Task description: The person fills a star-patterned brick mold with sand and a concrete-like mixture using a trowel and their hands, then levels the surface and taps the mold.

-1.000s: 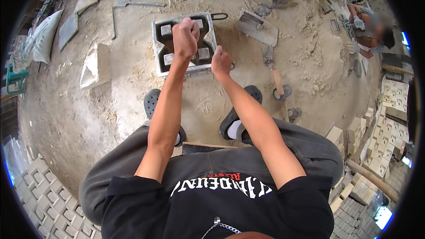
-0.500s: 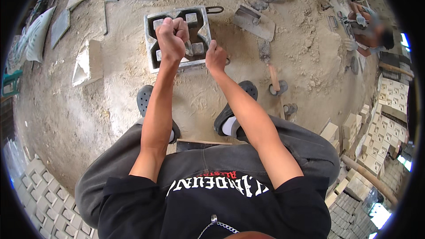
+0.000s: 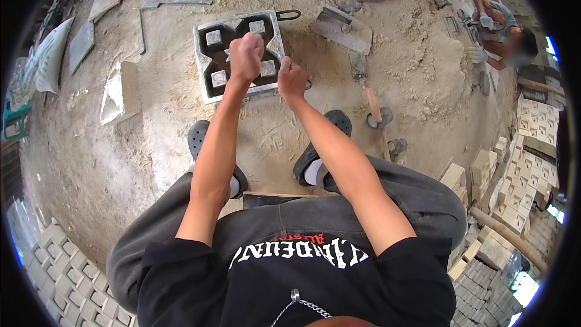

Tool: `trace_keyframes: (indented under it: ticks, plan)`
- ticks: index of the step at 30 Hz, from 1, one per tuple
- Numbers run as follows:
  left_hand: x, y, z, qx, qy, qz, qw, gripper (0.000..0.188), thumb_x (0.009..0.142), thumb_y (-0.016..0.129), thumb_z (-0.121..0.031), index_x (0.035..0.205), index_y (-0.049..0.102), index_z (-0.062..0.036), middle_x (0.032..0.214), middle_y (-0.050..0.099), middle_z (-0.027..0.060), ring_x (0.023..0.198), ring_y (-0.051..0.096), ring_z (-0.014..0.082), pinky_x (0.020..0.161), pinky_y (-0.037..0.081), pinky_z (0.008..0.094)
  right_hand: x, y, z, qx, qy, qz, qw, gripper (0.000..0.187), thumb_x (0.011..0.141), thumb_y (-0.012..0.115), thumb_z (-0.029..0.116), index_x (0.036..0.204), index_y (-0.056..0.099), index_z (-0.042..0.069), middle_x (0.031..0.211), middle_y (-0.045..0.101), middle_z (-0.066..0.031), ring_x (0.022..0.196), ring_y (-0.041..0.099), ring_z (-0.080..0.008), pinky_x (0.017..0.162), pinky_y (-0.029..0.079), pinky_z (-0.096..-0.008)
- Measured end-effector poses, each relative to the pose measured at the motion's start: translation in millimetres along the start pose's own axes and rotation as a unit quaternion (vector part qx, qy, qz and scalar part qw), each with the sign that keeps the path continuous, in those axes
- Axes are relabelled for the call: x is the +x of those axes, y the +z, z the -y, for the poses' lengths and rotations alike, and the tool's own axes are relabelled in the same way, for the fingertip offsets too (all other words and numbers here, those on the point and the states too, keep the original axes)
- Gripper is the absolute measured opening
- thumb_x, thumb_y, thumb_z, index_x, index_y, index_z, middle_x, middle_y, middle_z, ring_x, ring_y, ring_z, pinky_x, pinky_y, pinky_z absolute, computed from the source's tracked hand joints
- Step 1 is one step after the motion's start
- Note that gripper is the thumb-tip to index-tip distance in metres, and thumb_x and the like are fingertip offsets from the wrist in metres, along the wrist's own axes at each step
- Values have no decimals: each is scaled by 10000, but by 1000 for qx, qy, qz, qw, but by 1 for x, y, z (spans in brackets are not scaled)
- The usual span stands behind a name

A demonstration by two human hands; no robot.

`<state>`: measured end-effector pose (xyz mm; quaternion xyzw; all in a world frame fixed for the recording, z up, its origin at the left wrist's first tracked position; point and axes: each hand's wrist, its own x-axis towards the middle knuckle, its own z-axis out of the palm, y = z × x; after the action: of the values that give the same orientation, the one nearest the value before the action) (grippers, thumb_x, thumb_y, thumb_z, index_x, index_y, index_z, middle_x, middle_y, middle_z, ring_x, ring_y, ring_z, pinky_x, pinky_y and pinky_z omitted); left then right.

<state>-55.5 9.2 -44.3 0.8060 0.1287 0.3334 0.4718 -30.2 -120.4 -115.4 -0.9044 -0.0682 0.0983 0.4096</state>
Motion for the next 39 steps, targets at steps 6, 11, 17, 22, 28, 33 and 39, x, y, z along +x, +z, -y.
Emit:
trace_keyframes:
  ticks: [6,11,17,22,28,33,39]
  plan:
    - [20,-14,-33,-311,-189,-17,931,500,955,255,-337,505,245,-117,455,282,-18,422,252,98,413,196,277,7,1,-7,10,15,-9,1000,513,948,353,366,796,657,-18,803,634,-272,788,604,-471,721,468,-524]
    - [-6,-10,-6,-264,-147,-52,952,513,958,260,-357,522,230,-88,468,257,-17,430,277,99,415,202,283,2,0,-3,17,8,5,1000,502,944,362,368,797,653,-14,794,629,-272,790,602,-473,730,465,-517]
    - [-2,-10,-30,-325,-193,-72,923,495,953,283,-320,511,238,-102,472,267,-19,428,256,93,413,190,283,4,-2,-6,16,18,-10,1000,477,945,369,368,842,658,3,829,629,-279,833,598,-472,745,460,-517]
    - [-13,3,-18,-175,-89,-82,977,533,962,294,-291,471,286,-82,442,312,4,409,288,116,409,209,302,1,4,-9,26,2,-7,1000,470,944,378,365,847,658,0,852,633,-272,842,595,-474,738,456,-514]
    - [13,-23,-53,-293,-180,-107,933,499,957,277,-296,487,277,-128,437,303,-13,400,233,105,397,186,289,7,2,-6,21,-5,-18,1000,489,946,380,370,846,650,-25,851,630,-279,856,592,-472,746,448,-510]
    - [20,-114,-74,-293,-121,-136,939,520,934,170,-488,523,254,-181,424,229,-36,386,165,104,341,110,300,3,-2,-3,12,-12,-6,1000,498,949,387,376,864,652,-37,836,627,-286,834,585,-476,745,444,-501]
    - [-11,-151,-42,-310,-185,-115,926,490,909,235,-481,549,235,-147,462,228,-17,438,169,116,417,150,300,2,0,-2,17,1,-8,1000,498,949,394,380,875,656,-37,841,633,-281,834,589,-472,742,445,-499]
